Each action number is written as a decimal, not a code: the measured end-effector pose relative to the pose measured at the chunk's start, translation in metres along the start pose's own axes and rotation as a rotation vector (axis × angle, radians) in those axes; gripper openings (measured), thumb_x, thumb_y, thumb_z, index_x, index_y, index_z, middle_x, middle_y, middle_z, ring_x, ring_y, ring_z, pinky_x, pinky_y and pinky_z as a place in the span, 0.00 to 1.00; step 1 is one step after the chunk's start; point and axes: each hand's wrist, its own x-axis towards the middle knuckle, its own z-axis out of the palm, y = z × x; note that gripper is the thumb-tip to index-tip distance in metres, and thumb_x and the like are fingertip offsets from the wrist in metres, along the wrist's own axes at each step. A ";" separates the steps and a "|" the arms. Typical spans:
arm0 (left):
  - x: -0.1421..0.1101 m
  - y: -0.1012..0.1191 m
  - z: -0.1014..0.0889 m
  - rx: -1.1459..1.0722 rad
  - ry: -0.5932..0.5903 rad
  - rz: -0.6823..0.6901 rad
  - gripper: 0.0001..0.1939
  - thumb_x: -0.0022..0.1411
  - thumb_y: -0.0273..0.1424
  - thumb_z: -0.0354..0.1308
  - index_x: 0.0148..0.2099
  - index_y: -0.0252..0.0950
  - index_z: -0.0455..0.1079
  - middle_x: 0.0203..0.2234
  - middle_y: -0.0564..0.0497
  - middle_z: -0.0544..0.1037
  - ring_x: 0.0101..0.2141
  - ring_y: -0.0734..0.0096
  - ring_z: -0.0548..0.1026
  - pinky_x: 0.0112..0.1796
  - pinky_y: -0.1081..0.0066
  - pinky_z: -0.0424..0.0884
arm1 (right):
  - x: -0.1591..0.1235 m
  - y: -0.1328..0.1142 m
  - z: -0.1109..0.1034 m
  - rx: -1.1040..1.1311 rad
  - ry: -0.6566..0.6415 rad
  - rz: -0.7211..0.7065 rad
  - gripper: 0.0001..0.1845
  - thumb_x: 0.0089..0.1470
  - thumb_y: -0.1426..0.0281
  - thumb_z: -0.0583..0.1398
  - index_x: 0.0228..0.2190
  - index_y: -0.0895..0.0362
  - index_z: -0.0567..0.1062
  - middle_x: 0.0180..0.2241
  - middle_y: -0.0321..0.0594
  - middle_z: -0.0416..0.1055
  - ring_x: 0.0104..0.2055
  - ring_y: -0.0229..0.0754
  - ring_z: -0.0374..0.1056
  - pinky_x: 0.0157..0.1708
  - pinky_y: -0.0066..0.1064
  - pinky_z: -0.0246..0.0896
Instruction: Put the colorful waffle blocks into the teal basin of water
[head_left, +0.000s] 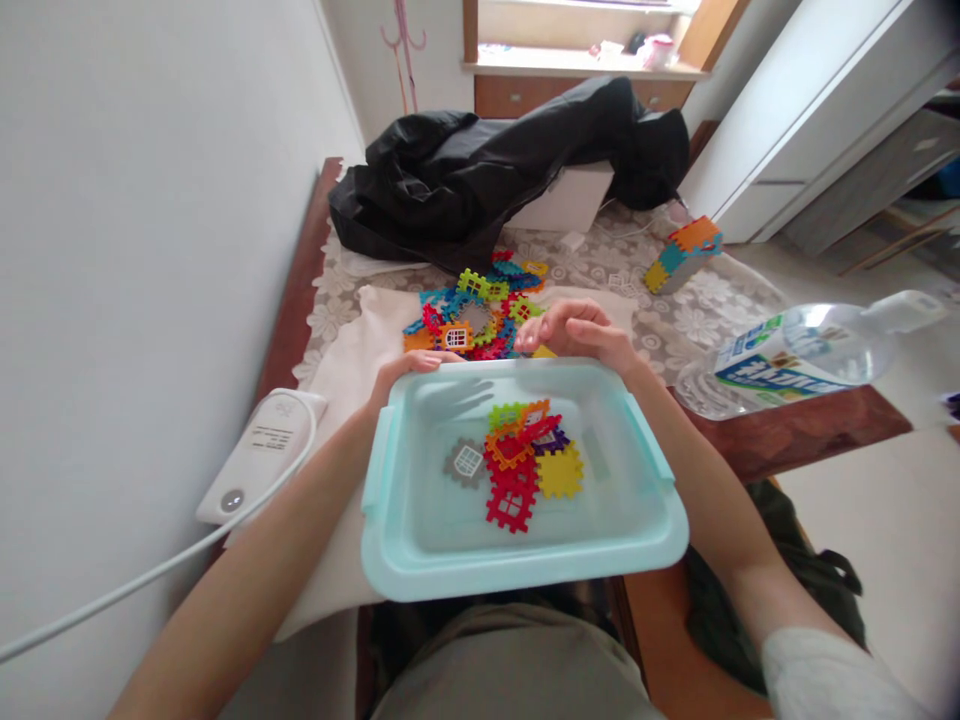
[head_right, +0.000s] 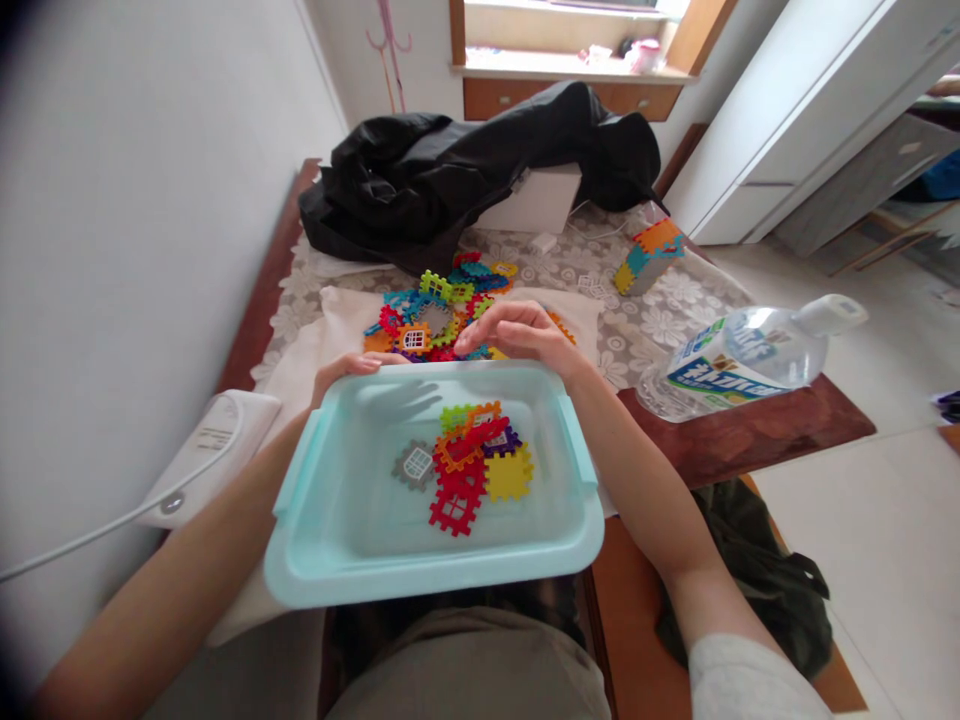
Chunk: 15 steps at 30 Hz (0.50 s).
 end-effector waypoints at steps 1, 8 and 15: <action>0.000 0.000 -0.001 0.007 0.010 0.008 0.16 0.48 0.41 0.62 0.32 0.34 0.81 0.25 0.51 0.82 0.32 0.61 0.75 0.36 0.69 0.69 | 0.003 0.003 -0.003 -0.049 0.107 -0.020 0.24 0.54 0.43 0.75 0.33 0.51 0.84 0.36 0.42 0.85 0.45 0.52 0.83 0.53 0.48 0.80; 0.003 -0.002 -0.001 -0.046 0.027 0.033 0.14 0.49 0.39 0.62 0.30 0.34 0.80 0.25 0.50 0.82 0.31 0.63 0.76 0.36 0.70 0.71 | 0.013 0.031 -0.033 -0.796 0.452 -0.057 0.24 0.67 0.45 0.66 0.49 0.51 0.84 0.53 0.46 0.84 0.56 0.54 0.79 0.64 0.50 0.73; 0.009 -0.010 -0.010 -0.030 0.087 0.102 0.10 0.48 0.38 0.66 0.28 0.36 0.80 0.31 0.46 0.85 0.35 0.59 0.78 0.36 0.69 0.74 | 0.005 0.053 -0.035 -1.365 0.143 0.078 0.33 0.65 0.56 0.71 0.67 0.53 0.78 0.74 0.52 0.68 0.76 0.65 0.63 0.78 0.61 0.55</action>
